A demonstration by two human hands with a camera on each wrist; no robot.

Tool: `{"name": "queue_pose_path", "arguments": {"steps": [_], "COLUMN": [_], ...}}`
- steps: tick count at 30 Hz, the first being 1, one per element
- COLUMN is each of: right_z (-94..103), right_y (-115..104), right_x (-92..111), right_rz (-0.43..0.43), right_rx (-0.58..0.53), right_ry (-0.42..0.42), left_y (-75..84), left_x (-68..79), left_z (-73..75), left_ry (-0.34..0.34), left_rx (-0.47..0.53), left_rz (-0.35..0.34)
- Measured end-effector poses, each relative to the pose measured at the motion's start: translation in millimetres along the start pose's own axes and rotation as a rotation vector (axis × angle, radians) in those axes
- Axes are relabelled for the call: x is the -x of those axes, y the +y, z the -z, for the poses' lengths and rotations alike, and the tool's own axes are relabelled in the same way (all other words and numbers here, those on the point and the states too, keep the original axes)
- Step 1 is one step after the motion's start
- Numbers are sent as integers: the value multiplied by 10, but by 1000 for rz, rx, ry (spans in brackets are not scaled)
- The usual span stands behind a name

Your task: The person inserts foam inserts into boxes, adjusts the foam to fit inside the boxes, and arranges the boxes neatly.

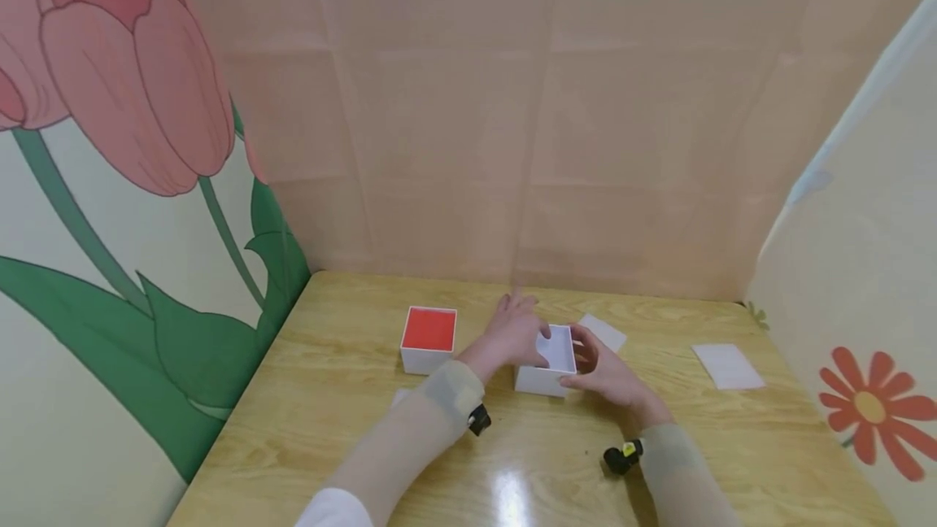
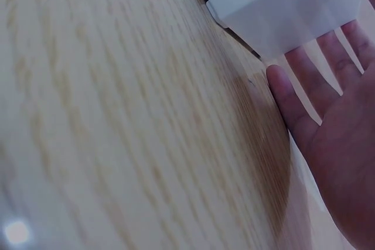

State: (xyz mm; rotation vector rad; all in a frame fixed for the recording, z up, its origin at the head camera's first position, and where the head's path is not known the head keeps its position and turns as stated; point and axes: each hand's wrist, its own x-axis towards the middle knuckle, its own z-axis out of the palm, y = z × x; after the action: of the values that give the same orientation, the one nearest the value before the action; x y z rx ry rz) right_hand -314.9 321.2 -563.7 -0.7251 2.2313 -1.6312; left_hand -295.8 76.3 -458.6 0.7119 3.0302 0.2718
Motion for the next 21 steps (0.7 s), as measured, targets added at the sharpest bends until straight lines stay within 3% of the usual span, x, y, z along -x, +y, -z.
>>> {"name": "queue_pose_path", "arguments": {"steps": [9,16,21], "right_z": [4,5,1], "right_y": [18,-7,8], "right_x": [8,11,13], "right_rz": [32,7,8], "right_rx": [7,14,14], "right_ry": [11,15,8], "left_y": [25,-10,-67], "left_x": [-87,-117,-106], "left_z": [-79,-120,-50], "left_ry": [18,10,0], "left_rx": [-22,-2,-31], "left_rz": [3,-1,-5]}}
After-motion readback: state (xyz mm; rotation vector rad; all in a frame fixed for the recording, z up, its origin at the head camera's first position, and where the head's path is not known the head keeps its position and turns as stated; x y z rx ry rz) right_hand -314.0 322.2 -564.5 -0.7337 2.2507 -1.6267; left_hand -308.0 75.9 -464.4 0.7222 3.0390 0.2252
